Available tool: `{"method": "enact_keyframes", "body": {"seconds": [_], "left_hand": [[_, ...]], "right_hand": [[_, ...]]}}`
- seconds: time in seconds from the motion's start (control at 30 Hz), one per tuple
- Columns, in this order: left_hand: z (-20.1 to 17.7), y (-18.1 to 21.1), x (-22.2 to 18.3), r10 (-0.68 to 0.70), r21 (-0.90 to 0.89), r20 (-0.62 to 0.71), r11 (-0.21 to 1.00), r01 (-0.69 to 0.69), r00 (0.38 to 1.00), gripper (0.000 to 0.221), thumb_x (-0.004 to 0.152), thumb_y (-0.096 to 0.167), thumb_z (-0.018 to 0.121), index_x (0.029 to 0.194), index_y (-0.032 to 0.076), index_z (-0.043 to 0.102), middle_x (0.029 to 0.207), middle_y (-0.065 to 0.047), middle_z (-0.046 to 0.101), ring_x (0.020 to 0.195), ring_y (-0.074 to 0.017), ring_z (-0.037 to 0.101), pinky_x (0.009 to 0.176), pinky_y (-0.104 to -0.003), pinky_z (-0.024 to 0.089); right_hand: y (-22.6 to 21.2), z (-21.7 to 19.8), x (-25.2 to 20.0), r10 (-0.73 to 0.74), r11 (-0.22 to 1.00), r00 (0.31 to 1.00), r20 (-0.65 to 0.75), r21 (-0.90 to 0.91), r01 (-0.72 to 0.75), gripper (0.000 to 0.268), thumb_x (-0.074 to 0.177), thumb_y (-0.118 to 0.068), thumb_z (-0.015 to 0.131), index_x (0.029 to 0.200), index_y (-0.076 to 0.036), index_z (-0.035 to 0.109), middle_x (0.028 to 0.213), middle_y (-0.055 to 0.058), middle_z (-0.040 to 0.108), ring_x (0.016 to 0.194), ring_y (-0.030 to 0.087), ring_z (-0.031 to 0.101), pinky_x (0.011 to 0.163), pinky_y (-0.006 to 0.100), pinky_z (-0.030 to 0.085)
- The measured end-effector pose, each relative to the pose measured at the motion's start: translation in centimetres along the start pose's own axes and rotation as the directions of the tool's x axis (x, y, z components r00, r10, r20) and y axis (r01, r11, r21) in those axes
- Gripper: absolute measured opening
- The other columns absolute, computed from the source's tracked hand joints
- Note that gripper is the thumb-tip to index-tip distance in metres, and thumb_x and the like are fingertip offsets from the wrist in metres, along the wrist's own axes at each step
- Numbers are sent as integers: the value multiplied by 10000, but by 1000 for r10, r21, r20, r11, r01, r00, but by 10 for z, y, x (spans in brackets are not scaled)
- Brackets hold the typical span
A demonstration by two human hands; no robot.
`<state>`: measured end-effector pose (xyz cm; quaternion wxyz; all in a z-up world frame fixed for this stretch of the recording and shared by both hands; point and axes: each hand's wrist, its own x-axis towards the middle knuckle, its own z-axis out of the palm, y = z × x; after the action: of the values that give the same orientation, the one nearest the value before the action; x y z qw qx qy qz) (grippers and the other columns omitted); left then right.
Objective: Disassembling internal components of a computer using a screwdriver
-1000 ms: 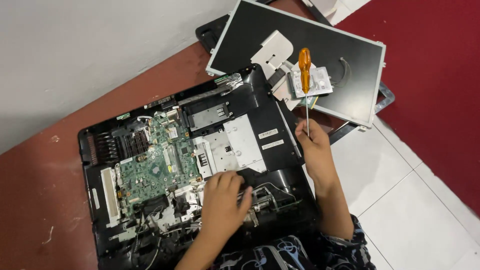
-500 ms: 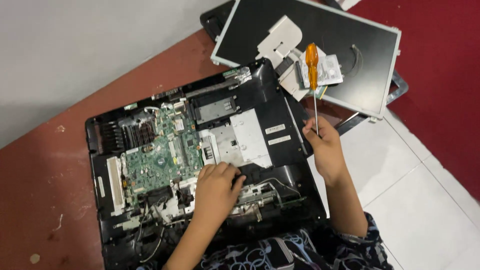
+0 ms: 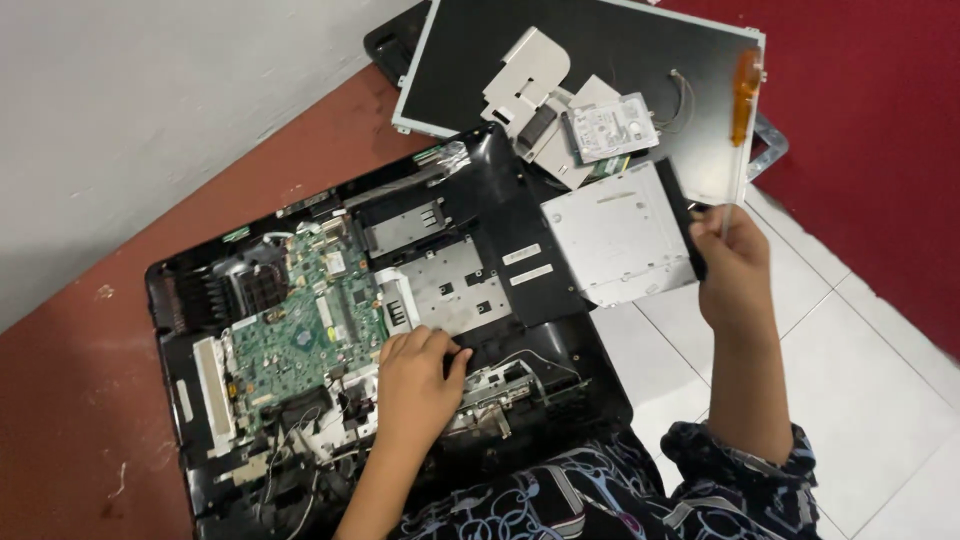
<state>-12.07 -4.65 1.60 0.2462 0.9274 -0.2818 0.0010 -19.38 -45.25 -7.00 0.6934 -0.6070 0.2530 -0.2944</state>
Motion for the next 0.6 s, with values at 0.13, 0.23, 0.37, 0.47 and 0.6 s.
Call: {"method": "enact_keyframes", "body": {"seconds": [0.13,0.23,0.37,0.47,0.6], "left_hand": [[6,-9,-2,-80,19,94,997,79,992,193,888,325,725,853,136,702,873,-35,660,919,-324,626,932,-456,433],[13,-18,-2,-107,41,24,994,105,994,180,874,320,744,824,158,685,852,-16,656,884,-305,640,947,-464,431],[20,-28,1,-241,82,26,968,238,970,181,875,365,716,851,190,679,891,3,660,921,-289,628,938,-439,423],[23,-27,4,-265,93,-4,960,264,964,182,867,365,718,844,193,664,896,5,654,920,-287,623,929,-435,427],[18,-20,6,-356,90,22,931,353,934,183,867,373,707,920,198,722,965,38,697,961,-254,644,969,-429,405]], "right_hand": [[-89,28,-19,207,978,971,-119,52,-202,287,995,22,543,872,-217,441,903,-58,539,842,58,510,774,188,418],[-83,30,2,199,974,968,-150,144,-177,292,1035,-18,542,866,-234,442,791,-72,461,708,59,457,649,195,397],[-47,48,64,17,982,983,-181,189,18,304,1008,21,567,887,-240,469,840,-78,484,736,49,471,594,209,318],[-35,75,108,-64,987,989,-136,141,83,309,985,27,545,870,-234,429,838,-60,429,734,73,408,589,225,278],[-47,98,124,-91,995,994,-52,-38,89,307,1018,-15,517,847,-222,369,865,-79,375,819,75,322,824,210,308]]}}
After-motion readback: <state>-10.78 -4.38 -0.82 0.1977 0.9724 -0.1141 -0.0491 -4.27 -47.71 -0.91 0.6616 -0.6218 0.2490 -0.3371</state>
